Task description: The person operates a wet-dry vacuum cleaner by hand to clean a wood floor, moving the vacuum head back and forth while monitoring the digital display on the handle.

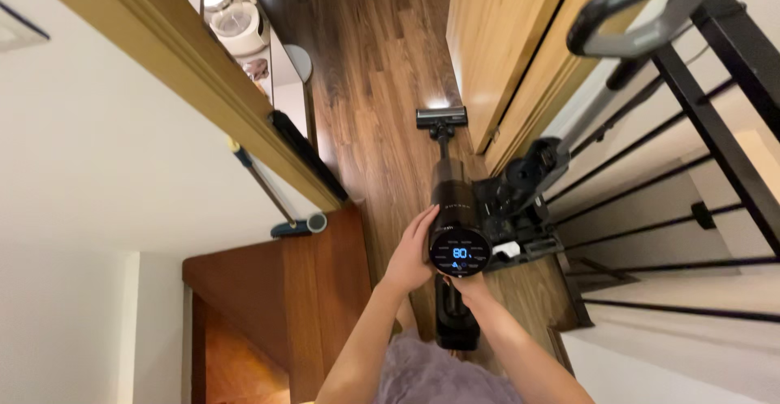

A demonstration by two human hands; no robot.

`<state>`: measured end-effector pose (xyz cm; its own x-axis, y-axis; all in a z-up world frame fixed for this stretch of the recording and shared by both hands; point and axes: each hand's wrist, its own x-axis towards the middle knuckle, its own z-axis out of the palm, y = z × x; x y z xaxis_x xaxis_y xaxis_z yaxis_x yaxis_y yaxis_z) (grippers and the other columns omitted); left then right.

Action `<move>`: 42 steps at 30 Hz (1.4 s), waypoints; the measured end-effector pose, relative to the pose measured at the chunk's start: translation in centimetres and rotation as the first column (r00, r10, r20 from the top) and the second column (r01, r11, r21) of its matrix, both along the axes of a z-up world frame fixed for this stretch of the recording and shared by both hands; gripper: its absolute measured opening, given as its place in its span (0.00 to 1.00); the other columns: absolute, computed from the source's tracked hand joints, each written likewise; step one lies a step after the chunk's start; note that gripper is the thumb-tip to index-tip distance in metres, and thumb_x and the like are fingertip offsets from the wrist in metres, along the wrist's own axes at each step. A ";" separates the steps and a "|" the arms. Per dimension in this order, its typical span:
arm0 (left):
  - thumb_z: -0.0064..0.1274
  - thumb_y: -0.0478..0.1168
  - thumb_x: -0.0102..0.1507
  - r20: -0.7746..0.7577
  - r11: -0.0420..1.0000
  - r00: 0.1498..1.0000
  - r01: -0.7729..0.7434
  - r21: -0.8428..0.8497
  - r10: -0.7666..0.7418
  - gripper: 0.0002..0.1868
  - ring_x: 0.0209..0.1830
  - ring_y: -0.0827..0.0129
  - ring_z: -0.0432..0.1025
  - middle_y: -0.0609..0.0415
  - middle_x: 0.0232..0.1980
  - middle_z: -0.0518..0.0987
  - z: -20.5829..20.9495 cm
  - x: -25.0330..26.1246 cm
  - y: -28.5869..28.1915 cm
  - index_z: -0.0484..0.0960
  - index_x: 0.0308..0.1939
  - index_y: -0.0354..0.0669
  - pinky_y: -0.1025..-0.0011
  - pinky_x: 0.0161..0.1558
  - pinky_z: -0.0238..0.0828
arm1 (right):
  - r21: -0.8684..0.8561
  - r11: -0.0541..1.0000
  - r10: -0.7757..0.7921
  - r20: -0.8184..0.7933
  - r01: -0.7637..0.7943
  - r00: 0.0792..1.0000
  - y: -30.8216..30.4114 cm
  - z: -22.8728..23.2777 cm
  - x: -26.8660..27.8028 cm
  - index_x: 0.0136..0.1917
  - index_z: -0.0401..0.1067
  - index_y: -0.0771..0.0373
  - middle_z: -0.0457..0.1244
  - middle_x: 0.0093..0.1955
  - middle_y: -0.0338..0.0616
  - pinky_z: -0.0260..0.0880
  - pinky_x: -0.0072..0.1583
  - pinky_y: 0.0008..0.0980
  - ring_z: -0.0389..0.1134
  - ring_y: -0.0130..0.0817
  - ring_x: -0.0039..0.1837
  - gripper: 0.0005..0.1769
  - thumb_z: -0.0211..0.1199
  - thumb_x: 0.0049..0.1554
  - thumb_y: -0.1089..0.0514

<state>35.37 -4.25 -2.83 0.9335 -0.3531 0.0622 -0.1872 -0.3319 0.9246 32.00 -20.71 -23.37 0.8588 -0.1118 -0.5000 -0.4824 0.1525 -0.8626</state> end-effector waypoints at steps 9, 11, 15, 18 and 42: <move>0.59 0.22 0.48 -0.022 0.997 0.999 0.029 0.074 -0.027 0.53 0.77 0.51 0.60 0.50 0.79 0.64 -0.7 8.5 1.3 0.62 0.77 0.53 0.63 0.72 0.62 | -0.066 0.997 -0.043 -0.019 0.042 0.999 0.0 -1.2 7.7 0.42 0.72 0.61 0.65 0.34 0.39 0.61 0.31 0.29 0.64 0.28 0.32 0.07 0.66 0.55 0.69; 0.61 0.24 0.49 -0.007 0.997 0.999 0.040 0.071 -0.040 0.52 0.77 0.51 0.60 0.49 0.79 0.63 -0.8 10.5 1.5 0.61 0.77 0.53 0.62 0.71 0.62 | -0.075 0.997 -0.033 -0.029 0.031 0.999 0.0 -1.3 9.6 0.41 0.72 0.62 0.65 0.33 0.40 0.61 0.31 0.29 0.64 0.28 0.32 0.05 0.66 0.55 0.68; 0.60 0.25 0.50 -0.011 0.997 0.999 0.051 0.066 -0.051 0.52 0.77 0.50 0.61 0.48 0.80 0.61 -1.1 14.3 1.6 0.60 0.77 0.54 0.62 0.71 0.64 | -0.149 0.989 -0.026 -0.079 0.014 0.997 -0.1 -2.8 13.3 0.40 0.73 0.63 0.66 0.33 0.41 0.62 0.31 0.29 0.64 0.29 0.31 0.04 0.67 0.56 0.67; 0.61 0.24 0.50 0.000 0.996 0.999 0.052 0.070 -0.052 0.53 0.77 0.49 0.60 0.47 0.80 0.61 -1.3 16.8 1.9 0.59 0.78 0.54 0.61 0.71 0.64 | -0.159 0.987 -0.044 -0.076 0.031 0.996 0.0 -4.0 16.0 0.40 0.73 0.64 0.67 0.33 0.42 0.62 0.32 0.30 0.66 0.29 0.31 0.04 0.67 0.55 0.68; 0.61 0.23 0.49 -0.025 0.989 0.993 0.116 0.095 -0.114 0.53 0.77 0.47 0.59 0.44 0.80 0.60 -2.5 35.0 -1.5 0.58 0.76 0.54 0.60 0.71 0.63 | -0.066 0.994 -0.086 -0.051 0.082 0.995 -3.1 -3.9 32.8 0.38 0.73 0.63 0.65 0.33 0.38 0.64 0.33 0.31 0.65 0.29 0.32 0.09 0.73 0.48 0.68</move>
<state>70.33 -5.76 -5.38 0.8870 -0.4618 0.0047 -0.2114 -0.3969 0.8932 64.81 -23.84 -27.30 0.8173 -0.2158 -0.5343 -0.5158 0.1395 -0.8453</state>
